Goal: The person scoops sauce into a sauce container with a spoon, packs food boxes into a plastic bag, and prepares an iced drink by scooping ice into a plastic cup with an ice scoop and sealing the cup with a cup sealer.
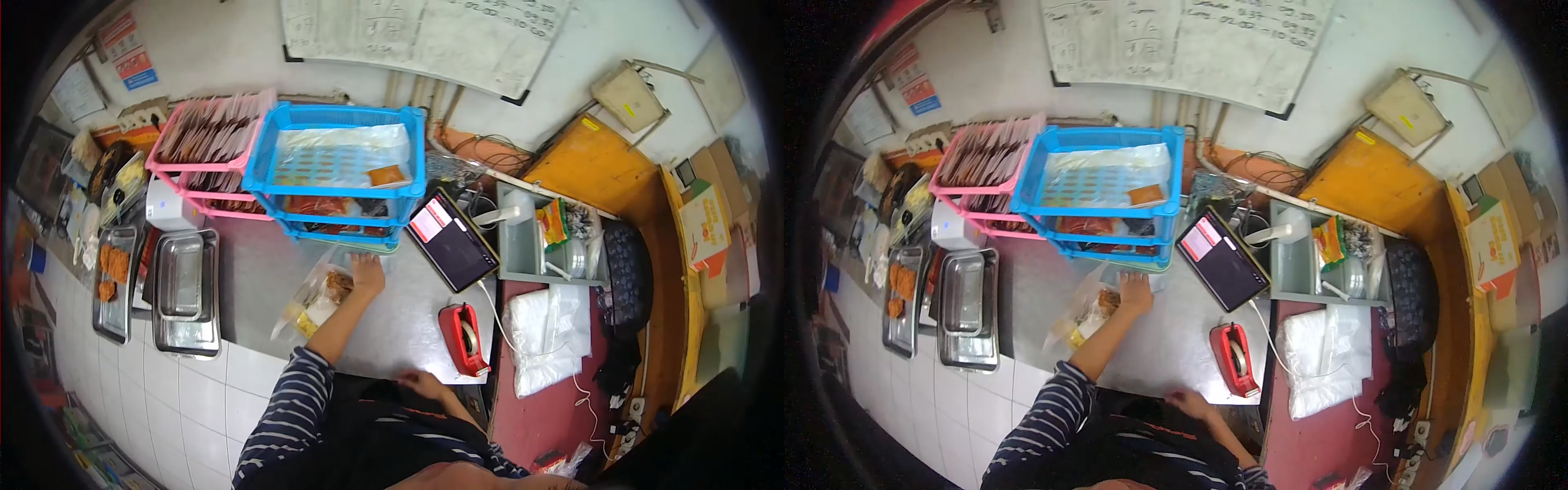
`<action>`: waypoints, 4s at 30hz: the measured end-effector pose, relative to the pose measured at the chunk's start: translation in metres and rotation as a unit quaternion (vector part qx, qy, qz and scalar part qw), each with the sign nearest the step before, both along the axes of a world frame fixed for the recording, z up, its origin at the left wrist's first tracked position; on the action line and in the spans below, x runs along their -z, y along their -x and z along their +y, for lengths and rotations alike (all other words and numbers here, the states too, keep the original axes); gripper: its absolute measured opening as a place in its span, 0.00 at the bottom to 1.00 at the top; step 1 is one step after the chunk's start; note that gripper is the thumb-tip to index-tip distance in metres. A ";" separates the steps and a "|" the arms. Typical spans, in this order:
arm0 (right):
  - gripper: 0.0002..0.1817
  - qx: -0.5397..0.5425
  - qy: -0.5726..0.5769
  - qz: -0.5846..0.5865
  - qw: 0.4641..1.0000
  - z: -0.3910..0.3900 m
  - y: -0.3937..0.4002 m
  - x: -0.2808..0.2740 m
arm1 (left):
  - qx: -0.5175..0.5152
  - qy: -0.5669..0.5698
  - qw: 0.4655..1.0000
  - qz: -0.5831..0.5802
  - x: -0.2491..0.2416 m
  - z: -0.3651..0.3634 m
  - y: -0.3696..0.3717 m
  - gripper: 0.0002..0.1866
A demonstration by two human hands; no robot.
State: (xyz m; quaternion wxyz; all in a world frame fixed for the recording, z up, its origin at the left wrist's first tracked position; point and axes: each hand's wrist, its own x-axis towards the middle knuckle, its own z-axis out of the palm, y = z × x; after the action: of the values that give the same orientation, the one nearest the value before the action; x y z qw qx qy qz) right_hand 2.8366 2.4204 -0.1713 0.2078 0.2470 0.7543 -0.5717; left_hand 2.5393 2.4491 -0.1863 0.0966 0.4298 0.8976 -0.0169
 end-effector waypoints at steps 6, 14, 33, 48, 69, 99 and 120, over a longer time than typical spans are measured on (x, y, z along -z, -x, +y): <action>0.26 0.057 0.126 -0.012 0.990 -0.011 -0.104 0.034 | -0.004 -0.003 1.000 0.012 0.040 0.034 -0.004 0.15; 0.10 0.058 -0.031 0.019 0.998 0.076 -0.072 -0.047 | 0.062 -0.062 0.783 -0.615 -0.018 -0.002 -0.077 0.18; 0.10 0.216 -0.306 0.288 0.881 0.085 0.023 -0.039 | 0.168 -0.136 0.959 -0.185 0.022 -0.104 -0.141 0.41; 0.05 0.095 -0.207 0.230 0.946 0.067 -0.010 -0.009 | 0.161 -0.107 0.961 -0.197 0.025 -0.105 -0.144 0.51; 0.39 0.125 -0.353 -0.079 0.924 0.164 0.030 -0.045 | 0.384 -0.004 0.920 -0.080 0.012 -0.034 -0.139 0.50; 0.13 -0.004 -0.390 0.359 0.848 0.100 0.184 0.017 | -0.043 -0.317 0.928 -0.190 -0.031 -0.204 -0.046 0.27; 0.26 0.156 -0.284 0.208 0.923 0.022 0.082 0.029 | -0.141 -0.317 0.845 -0.407 0.008 -0.214 -0.038 0.26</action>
State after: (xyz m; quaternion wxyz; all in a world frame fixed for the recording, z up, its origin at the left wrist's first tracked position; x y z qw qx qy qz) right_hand 2.7544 2.4424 -0.2003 -0.1246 0.2859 0.8632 -0.3970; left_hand 2.5775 2.2350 -0.1940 0.3128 0.2737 0.7851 0.4592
